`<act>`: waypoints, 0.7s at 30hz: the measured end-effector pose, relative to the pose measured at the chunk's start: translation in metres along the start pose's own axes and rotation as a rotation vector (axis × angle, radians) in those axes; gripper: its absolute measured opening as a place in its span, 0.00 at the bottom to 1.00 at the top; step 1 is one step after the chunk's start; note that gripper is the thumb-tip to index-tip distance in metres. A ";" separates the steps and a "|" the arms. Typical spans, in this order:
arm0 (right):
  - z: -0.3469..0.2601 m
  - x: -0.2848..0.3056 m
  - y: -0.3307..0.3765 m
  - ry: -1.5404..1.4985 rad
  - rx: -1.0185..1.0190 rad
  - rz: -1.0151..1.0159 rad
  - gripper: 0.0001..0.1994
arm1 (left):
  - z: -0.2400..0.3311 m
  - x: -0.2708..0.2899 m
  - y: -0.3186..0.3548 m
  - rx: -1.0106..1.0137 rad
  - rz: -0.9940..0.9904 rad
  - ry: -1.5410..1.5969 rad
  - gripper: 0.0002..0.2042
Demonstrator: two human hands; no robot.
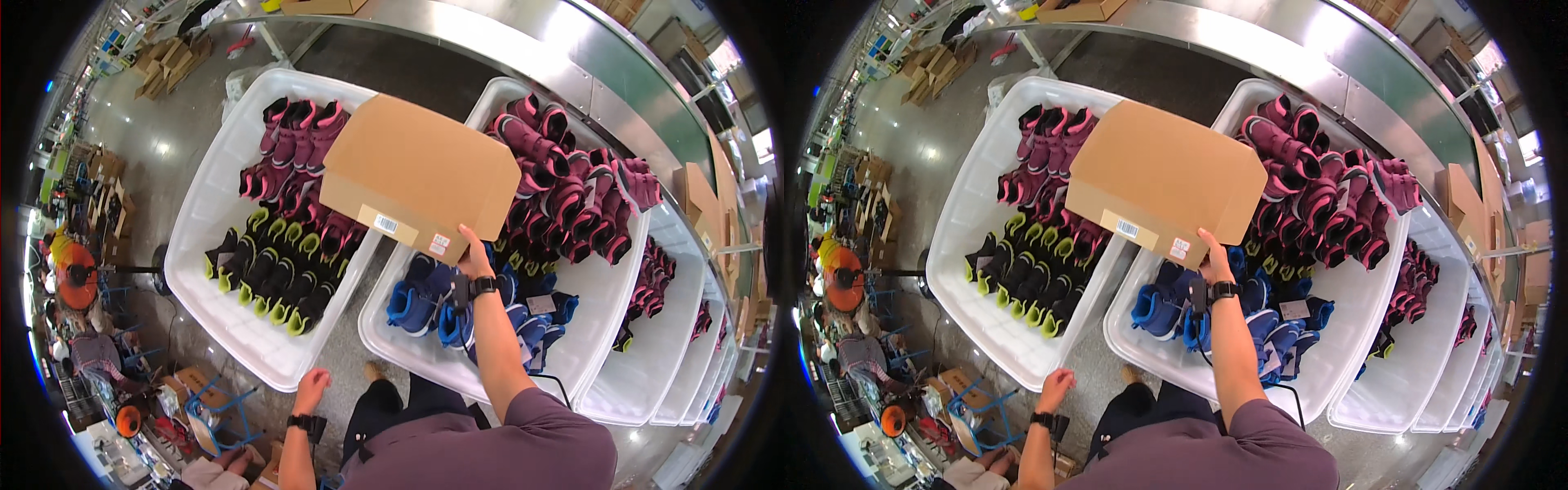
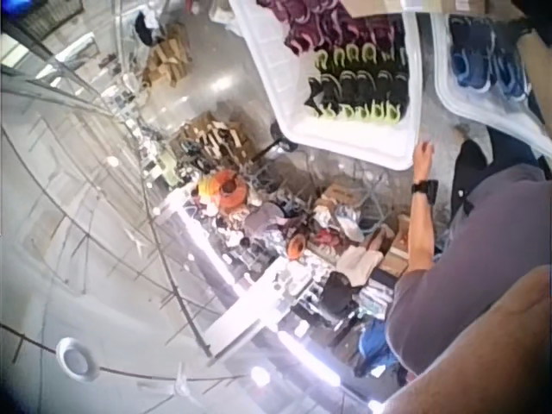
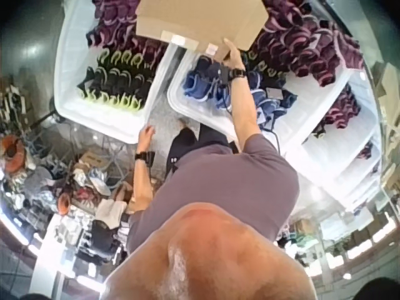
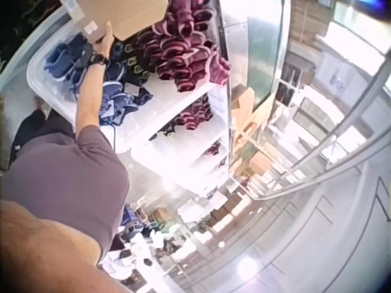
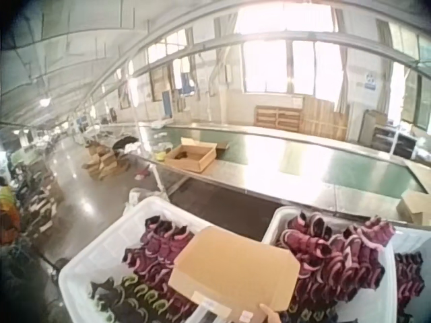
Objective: The person stands at a conveyor belt in a warehouse and attaches tags to a series of light blue shoes. They pick up tags and plastic ties from a tray, secure the tags to the shoes, and place the finished pairs back on the belt. Other workers are visible nearby performing similar tasks.
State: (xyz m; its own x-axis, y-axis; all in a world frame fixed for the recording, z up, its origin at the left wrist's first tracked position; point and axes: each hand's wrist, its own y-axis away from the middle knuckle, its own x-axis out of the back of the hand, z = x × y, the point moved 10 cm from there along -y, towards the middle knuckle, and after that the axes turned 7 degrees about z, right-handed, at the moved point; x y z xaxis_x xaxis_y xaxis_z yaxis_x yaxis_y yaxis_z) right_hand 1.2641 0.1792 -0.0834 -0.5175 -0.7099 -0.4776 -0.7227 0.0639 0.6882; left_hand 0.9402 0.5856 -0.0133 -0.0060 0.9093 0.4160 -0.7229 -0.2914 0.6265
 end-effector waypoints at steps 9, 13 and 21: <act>-0.178 -0.072 -0.018 -0.137 0.248 -0.201 0.23 | -0.078 0.007 0.018 0.100 0.085 -0.155 0.09; -0.286 -0.107 -0.074 -0.165 0.377 -0.276 0.25 | -0.099 -0.004 0.031 0.193 0.041 -0.296 0.12; -0.391 -0.095 -0.157 -0.057 0.604 0.059 0.29 | -0.045 0.008 0.035 0.260 0.075 -0.498 0.17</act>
State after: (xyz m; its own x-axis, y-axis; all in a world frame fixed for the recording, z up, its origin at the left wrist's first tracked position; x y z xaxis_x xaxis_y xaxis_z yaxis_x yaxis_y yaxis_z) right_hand 1.6054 -0.0374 0.0674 -0.5759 -0.6558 -0.4881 -0.8157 0.5000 0.2908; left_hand 0.8836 0.5959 -0.0177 0.3217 0.6519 0.6867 -0.5384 -0.4707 0.6990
